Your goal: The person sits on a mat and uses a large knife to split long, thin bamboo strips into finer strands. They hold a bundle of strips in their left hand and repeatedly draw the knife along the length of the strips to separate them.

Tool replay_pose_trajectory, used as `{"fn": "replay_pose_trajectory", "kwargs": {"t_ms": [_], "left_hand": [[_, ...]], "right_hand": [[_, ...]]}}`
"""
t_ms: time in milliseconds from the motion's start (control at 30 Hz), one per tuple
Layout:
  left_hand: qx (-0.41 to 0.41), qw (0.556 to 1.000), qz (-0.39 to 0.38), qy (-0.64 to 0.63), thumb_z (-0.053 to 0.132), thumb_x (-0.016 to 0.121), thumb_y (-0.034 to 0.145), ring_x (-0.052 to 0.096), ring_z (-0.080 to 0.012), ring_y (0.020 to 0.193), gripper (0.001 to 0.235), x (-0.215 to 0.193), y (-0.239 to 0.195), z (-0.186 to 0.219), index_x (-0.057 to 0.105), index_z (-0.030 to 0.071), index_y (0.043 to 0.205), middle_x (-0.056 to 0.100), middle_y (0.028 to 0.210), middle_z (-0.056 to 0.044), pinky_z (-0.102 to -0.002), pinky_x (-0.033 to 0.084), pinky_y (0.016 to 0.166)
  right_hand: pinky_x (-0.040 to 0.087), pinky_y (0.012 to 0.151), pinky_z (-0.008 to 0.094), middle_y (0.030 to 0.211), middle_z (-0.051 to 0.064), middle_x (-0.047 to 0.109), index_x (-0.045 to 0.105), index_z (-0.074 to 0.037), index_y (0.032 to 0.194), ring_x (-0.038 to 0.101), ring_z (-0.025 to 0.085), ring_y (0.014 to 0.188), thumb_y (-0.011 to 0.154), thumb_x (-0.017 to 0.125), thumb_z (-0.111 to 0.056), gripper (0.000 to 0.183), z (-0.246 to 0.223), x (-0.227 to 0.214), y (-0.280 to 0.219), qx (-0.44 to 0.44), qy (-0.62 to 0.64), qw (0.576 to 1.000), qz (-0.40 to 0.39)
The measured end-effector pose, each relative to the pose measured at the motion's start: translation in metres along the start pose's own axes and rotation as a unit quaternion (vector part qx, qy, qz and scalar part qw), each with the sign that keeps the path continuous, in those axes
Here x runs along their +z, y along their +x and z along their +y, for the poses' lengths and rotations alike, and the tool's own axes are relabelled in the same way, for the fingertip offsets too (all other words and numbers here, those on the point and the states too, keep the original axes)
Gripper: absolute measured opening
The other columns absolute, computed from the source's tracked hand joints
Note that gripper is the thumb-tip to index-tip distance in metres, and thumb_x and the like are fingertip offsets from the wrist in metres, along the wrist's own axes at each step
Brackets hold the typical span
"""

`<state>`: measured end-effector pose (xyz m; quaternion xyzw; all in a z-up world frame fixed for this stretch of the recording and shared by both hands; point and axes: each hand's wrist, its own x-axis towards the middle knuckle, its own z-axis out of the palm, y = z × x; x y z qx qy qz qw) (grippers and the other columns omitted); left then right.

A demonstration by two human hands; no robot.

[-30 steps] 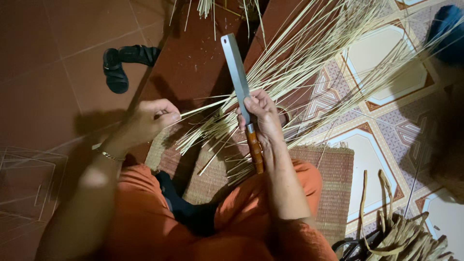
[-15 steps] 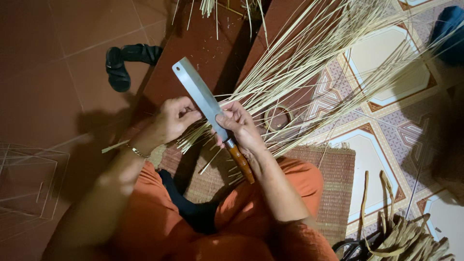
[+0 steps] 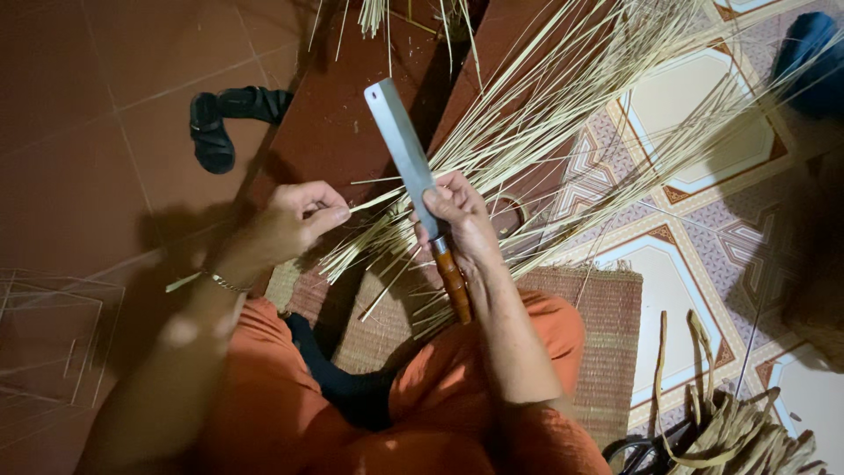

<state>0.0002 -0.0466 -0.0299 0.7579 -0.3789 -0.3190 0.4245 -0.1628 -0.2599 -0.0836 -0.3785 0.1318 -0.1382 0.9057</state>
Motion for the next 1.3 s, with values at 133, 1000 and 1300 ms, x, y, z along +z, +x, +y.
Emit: {"fn": "replay_pose_trajectory", "kwargs": {"t_ms": [133,1000,1300], "left_hand": [[-0.080,0.997,0.008,0.009,0.016,0.068,0.095,0.056,-0.0099,0.059,0.018,-0.005,-0.001,0.005,0.072,0.000,0.101,0.070,0.074,-0.005,-0.027,0.044,0.052],[-0.012,1.000,-0.016,-0.017,0.014,0.071,0.094,0.058,-0.0065,0.070,0.015,0.000,0.000,-0.005,0.072,-0.001,0.098,0.068,0.079,-0.002,-0.024,0.049,0.062],[0.041,0.998,0.010,-0.048,0.011,0.069,0.091,0.064,-0.0057,0.068,0.014,0.023,0.014,-0.021,0.070,0.000,0.101,0.072,0.080,-0.002,-0.024,0.054,0.061]], "right_hand": [[0.053,0.041,0.031,0.078,0.018,0.068,0.050,0.002,0.110,0.064,0.020,0.052,0.101,0.061,-0.002,0.015,0.002,0.002,0.000,-0.012,-0.014,1.000,-0.004],[0.054,0.043,0.031,0.078,0.018,0.067,0.049,0.001,0.110,0.065,0.020,0.052,0.098,0.062,-0.001,0.018,0.000,0.006,-0.003,-0.006,-0.014,1.000,0.007],[0.053,0.041,0.028,0.079,0.017,0.069,0.047,-0.001,0.113,0.064,0.019,0.049,0.097,0.062,-0.005,0.022,0.016,0.038,-0.014,0.067,-0.084,0.994,-0.023]]}}
